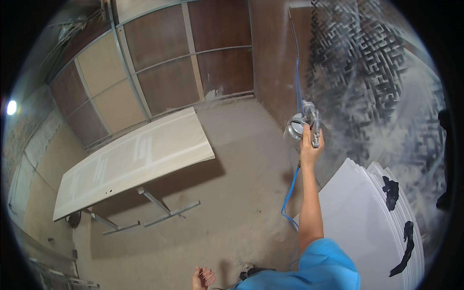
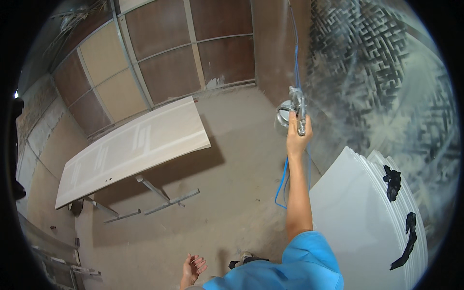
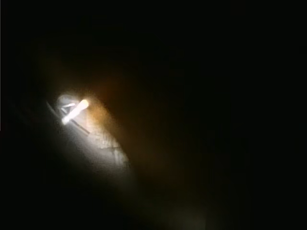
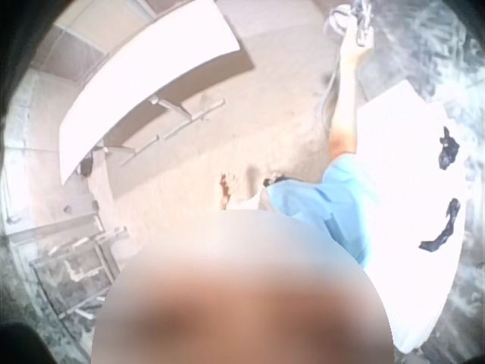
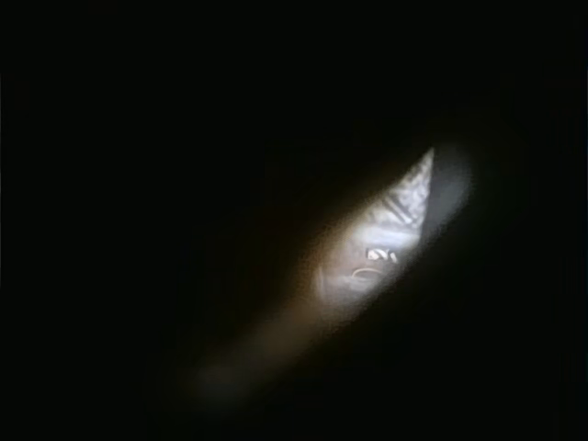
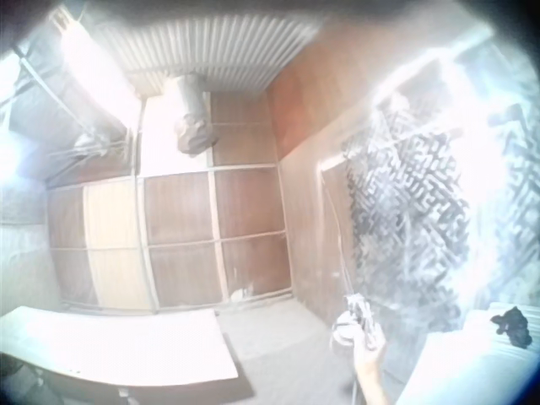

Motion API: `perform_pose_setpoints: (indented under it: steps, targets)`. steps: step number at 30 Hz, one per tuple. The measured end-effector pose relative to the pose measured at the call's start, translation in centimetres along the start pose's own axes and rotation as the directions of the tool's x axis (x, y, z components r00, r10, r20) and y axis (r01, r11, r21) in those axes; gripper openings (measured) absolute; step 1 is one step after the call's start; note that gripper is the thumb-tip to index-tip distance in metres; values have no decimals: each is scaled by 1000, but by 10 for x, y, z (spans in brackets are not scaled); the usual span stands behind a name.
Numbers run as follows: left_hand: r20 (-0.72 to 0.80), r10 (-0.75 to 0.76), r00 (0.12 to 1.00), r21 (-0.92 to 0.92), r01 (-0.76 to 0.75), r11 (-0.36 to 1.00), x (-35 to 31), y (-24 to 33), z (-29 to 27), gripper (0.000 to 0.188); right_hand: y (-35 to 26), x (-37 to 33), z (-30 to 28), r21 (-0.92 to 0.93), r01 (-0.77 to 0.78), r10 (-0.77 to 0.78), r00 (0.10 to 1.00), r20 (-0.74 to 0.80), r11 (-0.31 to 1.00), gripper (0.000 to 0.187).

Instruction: The person carries a large white panel and places it on a metal stand. They then use a blue air blow gun to blow air across the panel's surface, moving the tool systematically while wiping with their hand. The person also wipes the edges and underside of the panel with a cloth.

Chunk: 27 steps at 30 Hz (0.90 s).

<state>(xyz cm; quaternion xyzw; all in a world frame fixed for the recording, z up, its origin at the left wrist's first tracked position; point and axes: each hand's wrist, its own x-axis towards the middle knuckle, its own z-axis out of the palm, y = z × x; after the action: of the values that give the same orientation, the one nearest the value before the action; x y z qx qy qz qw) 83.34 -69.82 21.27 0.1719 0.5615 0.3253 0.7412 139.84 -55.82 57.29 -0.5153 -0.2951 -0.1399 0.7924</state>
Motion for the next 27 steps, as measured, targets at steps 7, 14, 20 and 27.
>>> perform_pose_setpoints:
  steps: [7, 14, 20, 27]
  targets:
    - [-46, 34, 998, -32, -36, 999, -17, 6, -82, 56, -48, -88, 19, 55, -24, 18, 993, 116, 998, 13]
    - [-4, 283, 959, 252, -273, 929, -25, 43, -172, 46, -115, -274, 21, -47, -373, 329, 744, 582, 926, 41]
    - [301, 302, 905, 506, -420, 754, -83, 77, -210, 88, -193, -440, 60, -68, -800, 470, 279, 837, 596, 41]
    - [797, 512, 320, 60, -886, 460, -66, 165, -165, 78, -290, -555, 241, -7, -952, -11, -11, 1000, 305, 48]
